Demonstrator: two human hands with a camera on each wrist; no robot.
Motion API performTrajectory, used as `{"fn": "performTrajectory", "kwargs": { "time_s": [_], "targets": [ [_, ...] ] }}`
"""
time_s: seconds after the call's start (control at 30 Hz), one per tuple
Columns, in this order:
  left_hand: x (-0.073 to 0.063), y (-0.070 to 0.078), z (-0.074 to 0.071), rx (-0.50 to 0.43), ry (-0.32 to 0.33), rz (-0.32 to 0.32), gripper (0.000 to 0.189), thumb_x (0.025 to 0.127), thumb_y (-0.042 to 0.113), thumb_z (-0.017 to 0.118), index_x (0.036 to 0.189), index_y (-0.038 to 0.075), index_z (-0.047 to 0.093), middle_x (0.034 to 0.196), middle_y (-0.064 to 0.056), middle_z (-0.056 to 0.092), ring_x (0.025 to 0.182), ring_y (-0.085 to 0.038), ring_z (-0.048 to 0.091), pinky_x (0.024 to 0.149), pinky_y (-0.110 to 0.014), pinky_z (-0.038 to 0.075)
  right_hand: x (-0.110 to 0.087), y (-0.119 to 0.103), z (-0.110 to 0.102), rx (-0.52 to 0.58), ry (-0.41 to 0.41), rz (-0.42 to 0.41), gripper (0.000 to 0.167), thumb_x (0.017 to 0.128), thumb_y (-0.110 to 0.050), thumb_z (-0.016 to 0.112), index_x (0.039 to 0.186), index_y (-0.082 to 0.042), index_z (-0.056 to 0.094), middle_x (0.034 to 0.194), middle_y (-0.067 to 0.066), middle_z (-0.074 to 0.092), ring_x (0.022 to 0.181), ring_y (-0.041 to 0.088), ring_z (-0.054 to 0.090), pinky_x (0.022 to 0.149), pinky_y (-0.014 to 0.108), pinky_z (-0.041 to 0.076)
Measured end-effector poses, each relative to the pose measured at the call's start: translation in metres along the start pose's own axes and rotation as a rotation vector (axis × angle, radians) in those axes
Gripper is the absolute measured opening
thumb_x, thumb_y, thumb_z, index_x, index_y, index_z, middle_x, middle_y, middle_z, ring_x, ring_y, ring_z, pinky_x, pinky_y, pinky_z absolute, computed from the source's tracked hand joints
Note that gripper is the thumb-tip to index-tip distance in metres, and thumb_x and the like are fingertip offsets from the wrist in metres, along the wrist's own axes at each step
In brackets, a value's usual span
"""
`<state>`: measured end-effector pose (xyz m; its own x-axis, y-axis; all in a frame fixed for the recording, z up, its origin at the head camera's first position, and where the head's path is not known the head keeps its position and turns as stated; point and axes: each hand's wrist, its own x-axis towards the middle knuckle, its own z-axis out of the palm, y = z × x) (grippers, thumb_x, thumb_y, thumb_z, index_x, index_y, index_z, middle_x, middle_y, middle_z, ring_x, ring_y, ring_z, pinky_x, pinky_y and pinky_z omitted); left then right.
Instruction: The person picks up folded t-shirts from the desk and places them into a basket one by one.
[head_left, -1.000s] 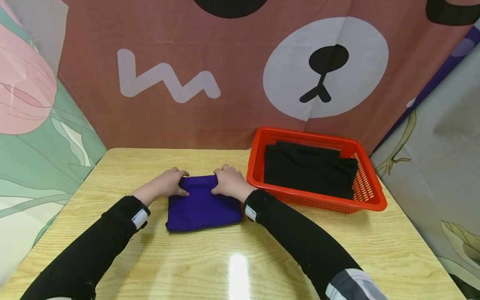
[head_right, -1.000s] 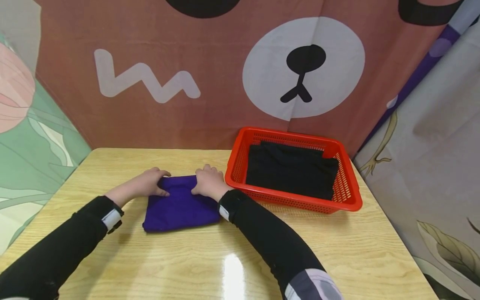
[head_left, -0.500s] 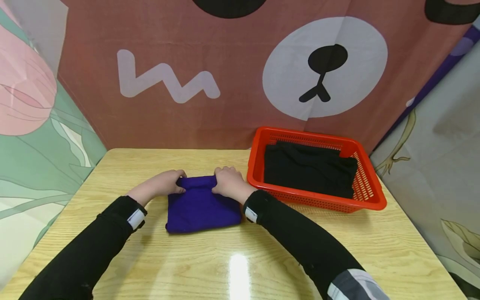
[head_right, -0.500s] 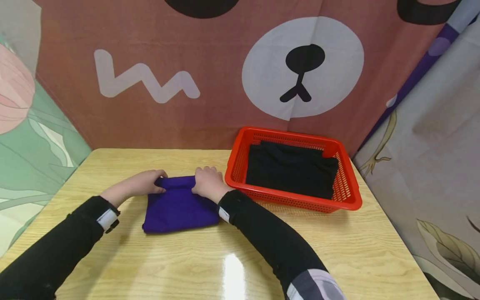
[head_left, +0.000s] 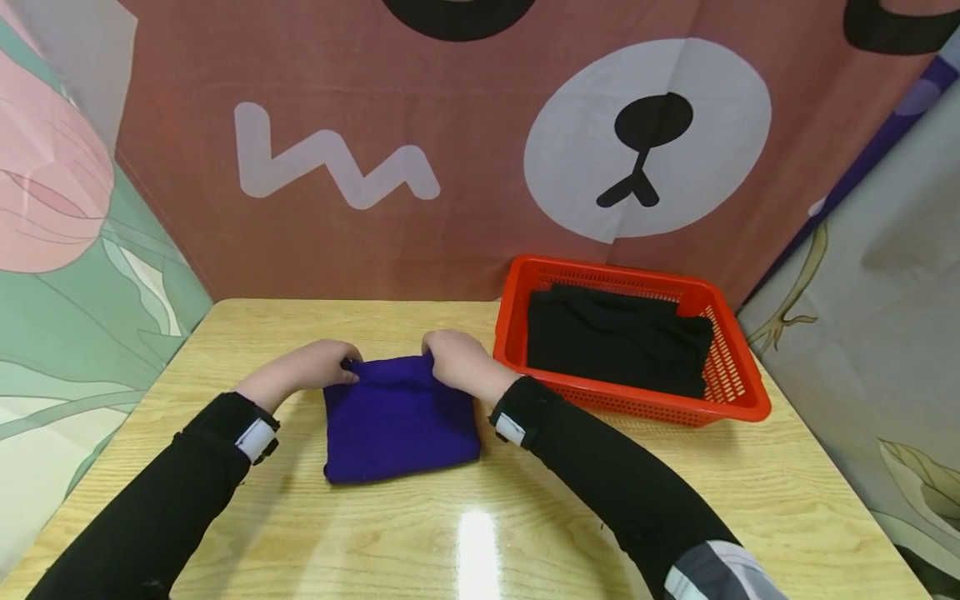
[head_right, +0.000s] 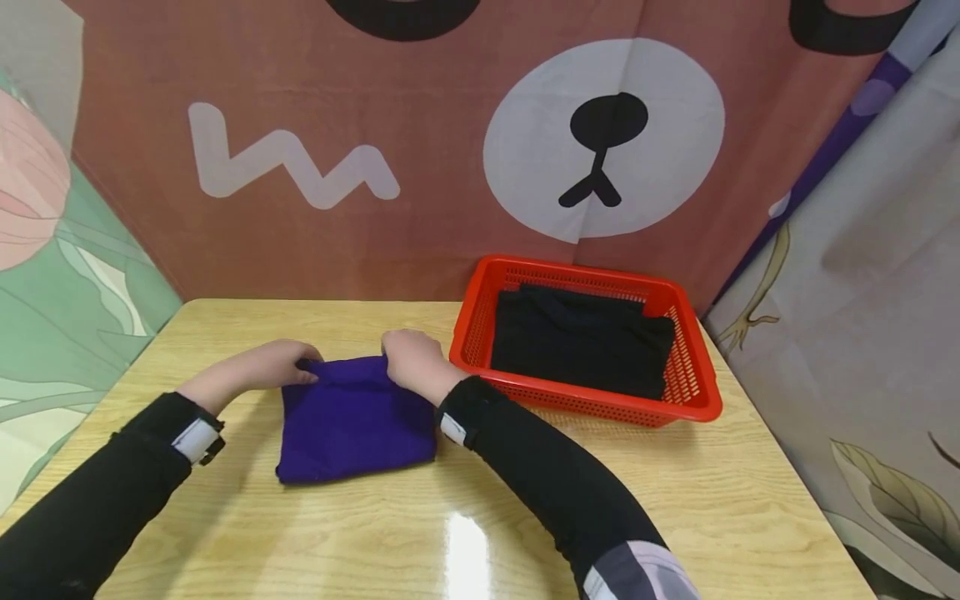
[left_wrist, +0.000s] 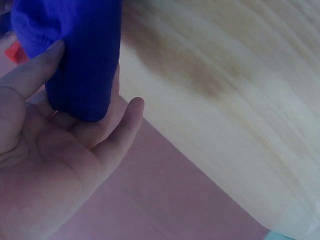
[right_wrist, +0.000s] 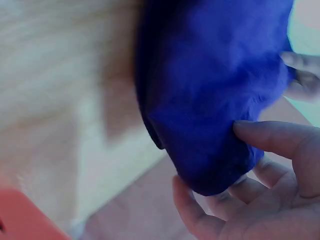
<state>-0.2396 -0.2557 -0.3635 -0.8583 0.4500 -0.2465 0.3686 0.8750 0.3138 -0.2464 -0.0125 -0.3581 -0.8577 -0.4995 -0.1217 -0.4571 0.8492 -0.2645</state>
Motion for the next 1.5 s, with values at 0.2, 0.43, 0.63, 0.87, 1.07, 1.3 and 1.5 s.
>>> {"fn": "performTrajectory", "kwargs": {
  "time_s": [0.2, 0.43, 0.63, 0.87, 1.07, 1.3, 1.5],
  "targets": [
    [-0.006, 0.001, -0.01, -0.04, 0.02, 0.014, 0.031, 0.1, 0.01, 0.072, 0.123, -0.011, 0.069, 0.119, -0.027, 0.072, 0.112, -0.043, 0.069, 0.097, -0.056, 0.057, -0.007, 0.003, -0.021, 0.084, 0.012, -0.054, 0.035, 0.1, 0.005, 0.058, 0.129, -0.006, 0.075, 0.134, 0.01, 0.074, 0.122, 0.027, 0.068, 0.11, 0.04, 0.054],
    [-0.01, 0.004, -0.02, -0.073, 0.046, 0.038, 0.026, 0.1, 0.011, 0.073, 0.118, -0.008, 0.068, 0.114, -0.024, 0.072, 0.106, -0.039, 0.069, 0.092, -0.055, 0.057, -0.011, 0.017, -0.036, 0.191, 0.002, -0.089, 0.028, 0.099, -0.002, 0.07, 0.126, -0.006, 0.077, 0.131, 0.012, 0.074, 0.121, 0.03, 0.068, 0.108, 0.043, 0.055],
    [-0.016, 0.009, -0.033, -0.114, 0.077, 0.054, 0.024, 0.101, 0.013, 0.073, 0.116, -0.005, 0.067, 0.111, -0.02, 0.072, 0.1, -0.033, 0.068, 0.087, -0.052, 0.056, -0.012, 0.03, -0.045, 0.264, -0.014, -0.087, 0.03, 0.099, -0.006, 0.074, 0.129, -0.006, 0.076, 0.134, 0.013, 0.073, 0.128, 0.032, 0.066, 0.112, 0.044, 0.054],
    [-0.023, 0.018, -0.044, -0.131, 0.148, 0.064, 0.02, 0.101, 0.014, 0.072, 0.114, -0.002, 0.068, 0.107, -0.014, 0.072, 0.096, -0.027, 0.066, 0.086, -0.048, 0.055, -0.019, 0.036, -0.059, 0.279, 0.037, -0.101, 0.031, 0.097, -0.007, 0.077, 0.128, -0.005, 0.076, 0.132, 0.012, 0.075, 0.126, 0.029, 0.068, 0.111, 0.041, 0.055],
    [-0.032, 0.026, -0.054, -0.133, 0.221, 0.072, 0.017, 0.103, 0.011, 0.069, 0.113, -0.002, 0.07, 0.106, -0.013, 0.073, 0.095, -0.026, 0.065, 0.086, -0.048, 0.054, -0.024, 0.033, -0.072, 0.271, 0.108, -0.09, 0.027, 0.098, -0.006, 0.076, 0.125, -0.006, 0.076, 0.127, 0.011, 0.076, 0.12, 0.028, 0.069, 0.108, 0.041, 0.057],
    [-0.039, 0.035, -0.061, -0.075, 0.314, 0.071, 0.022, 0.104, 0.007, 0.066, 0.121, -0.007, 0.07, 0.119, -0.024, 0.072, 0.112, -0.041, 0.067, 0.097, -0.059, 0.054, -0.028, 0.034, -0.082, 0.293, 0.148, -0.103, 0.024, 0.099, -0.006, 0.075, 0.123, -0.007, 0.077, 0.126, 0.01, 0.076, 0.119, 0.027, 0.07, 0.106, 0.04, 0.058],
    [-0.047, 0.042, -0.066, -0.033, 0.42, 0.051, 0.025, 0.107, 0.006, 0.063, 0.127, -0.007, 0.067, 0.127, -0.028, 0.067, 0.121, -0.045, 0.063, 0.104, -0.062, 0.05, -0.03, 0.034, -0.09, 0.312, 0.212, -0.123, 0.024, 0.101, -0.006, 0.073, 0.125, -0.008, 0.076, 0.127, 0.009, 0.075, 0.12, 0.027, 0.069, 0.107, 0.042, 0.056]
  ]
}}
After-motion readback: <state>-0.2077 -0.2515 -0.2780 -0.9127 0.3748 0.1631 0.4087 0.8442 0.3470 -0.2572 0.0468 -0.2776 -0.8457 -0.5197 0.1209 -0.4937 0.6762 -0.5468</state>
